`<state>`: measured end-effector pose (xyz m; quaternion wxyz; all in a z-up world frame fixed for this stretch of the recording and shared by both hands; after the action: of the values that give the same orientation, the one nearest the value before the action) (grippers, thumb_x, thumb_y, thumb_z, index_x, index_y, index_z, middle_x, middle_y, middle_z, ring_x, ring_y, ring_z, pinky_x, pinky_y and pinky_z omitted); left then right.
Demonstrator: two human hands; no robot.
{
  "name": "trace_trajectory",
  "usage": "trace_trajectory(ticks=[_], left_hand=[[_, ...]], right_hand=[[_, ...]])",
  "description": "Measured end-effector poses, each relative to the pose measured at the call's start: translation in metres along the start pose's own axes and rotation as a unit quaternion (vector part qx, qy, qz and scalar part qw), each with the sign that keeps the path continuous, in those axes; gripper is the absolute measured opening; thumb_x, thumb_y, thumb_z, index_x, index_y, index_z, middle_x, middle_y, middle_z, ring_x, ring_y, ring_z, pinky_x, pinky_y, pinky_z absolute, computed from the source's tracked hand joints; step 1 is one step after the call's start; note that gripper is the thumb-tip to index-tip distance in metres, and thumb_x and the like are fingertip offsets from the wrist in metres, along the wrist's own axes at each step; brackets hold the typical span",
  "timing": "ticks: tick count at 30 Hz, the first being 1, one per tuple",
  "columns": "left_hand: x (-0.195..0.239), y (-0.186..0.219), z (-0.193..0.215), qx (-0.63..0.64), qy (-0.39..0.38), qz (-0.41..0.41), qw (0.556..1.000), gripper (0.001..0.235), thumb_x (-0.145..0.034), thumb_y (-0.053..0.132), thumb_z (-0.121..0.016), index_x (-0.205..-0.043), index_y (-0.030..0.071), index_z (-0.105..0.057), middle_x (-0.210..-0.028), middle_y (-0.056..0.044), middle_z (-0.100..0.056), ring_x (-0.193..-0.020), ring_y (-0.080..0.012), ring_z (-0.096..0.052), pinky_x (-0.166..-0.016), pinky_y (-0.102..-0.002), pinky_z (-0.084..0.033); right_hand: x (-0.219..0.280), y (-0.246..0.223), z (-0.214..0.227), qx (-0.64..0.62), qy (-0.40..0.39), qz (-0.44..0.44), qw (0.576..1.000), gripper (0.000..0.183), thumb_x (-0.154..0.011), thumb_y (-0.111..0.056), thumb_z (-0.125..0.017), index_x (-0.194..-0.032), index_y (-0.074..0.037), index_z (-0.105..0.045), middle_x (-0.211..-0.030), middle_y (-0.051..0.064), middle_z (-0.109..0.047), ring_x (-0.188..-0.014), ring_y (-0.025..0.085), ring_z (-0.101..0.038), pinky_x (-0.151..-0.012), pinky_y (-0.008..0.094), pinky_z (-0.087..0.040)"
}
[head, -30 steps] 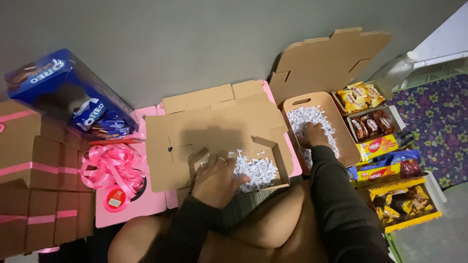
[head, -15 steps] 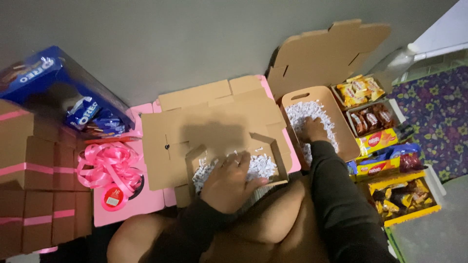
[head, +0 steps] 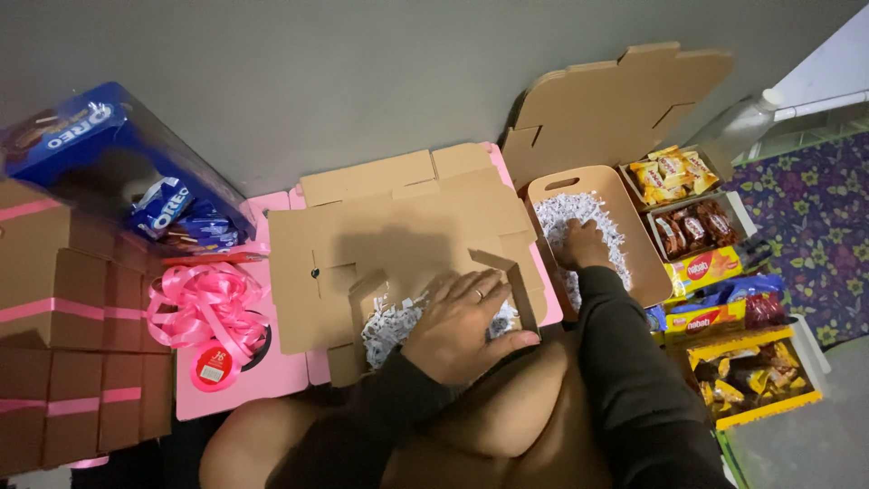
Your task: Twisting and placing shredded paper into a cardboard box for gift packaging
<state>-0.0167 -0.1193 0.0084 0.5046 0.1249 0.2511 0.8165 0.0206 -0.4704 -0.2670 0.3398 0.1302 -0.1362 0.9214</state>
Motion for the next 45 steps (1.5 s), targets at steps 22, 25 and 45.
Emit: trace_trajectory(ticks=[22,25,45], left_hand=[[0.067,-0.050,0.000,-0.245,0.137,0.169,0.945,0.106,-0.084,0.089,-0.047,-0.117,-0.008,-0.068,-0.106,-0.031,-0.070,-0.108,-0.0453,-0.069,-0.095,-0.052,-0.049],[0.069,-0.037,0.026,-0.217,0.148,0.124,0.957,0.094,-0.084,0.085,-0.052,-0.108,-0.004,-0.071,-0.089,-0.025,-0.072,-0.096,-0.0416,-0.073,-0.089,-0.048,-0.050],[0.040,-0.044,0.018,0.021,0.080,0.101,0.991,0.081,-0.098,0.072,-0.038,-0.136,0.006,-0.063,-0.127,-0.022,-0.068,-0.121,-0.0375,-0.067,-0.101,-0.051,-0.049]], right_hand=[[-0.017,0.016,-0.015,-0.011,0.004,0.018,1.000,0.065,-0.089,-0.024,-0.070,-0.143,-0.001,-0.044,-0.148,0.028,-0.038,-0.137,0.053,-0.043,-0.106,0.063,-0.047],[-0.010,0.008,-0.011,0.006,-0.009,0.016,1.000,0.064,-0.088,-0.035,-0.064,-0.142,-0.006,-0.045,-0.155,0.023,-0.037,-0.138,0.050,-0.044,-0.106,0.063,-0.047],[-0.008,0.005,-0.005,-0.002,-0.006,0.038,0.999,0.065,-0.089,-0.026,-0.069,-0.148,-0.005,-0.052,-0.148,0.027,-0.043,-0.133,0.051,-0.049,-0.103,0.061,-0.047]])
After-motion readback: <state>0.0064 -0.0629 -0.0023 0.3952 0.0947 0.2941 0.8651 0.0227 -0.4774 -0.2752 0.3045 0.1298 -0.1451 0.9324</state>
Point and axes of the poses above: each hand's wrist, its own x-axis away from the middle knuckle, its own z-axis out of the back of the hand, y = z × x, the point moved 3 cm from there along -x, towards the middle knuckle
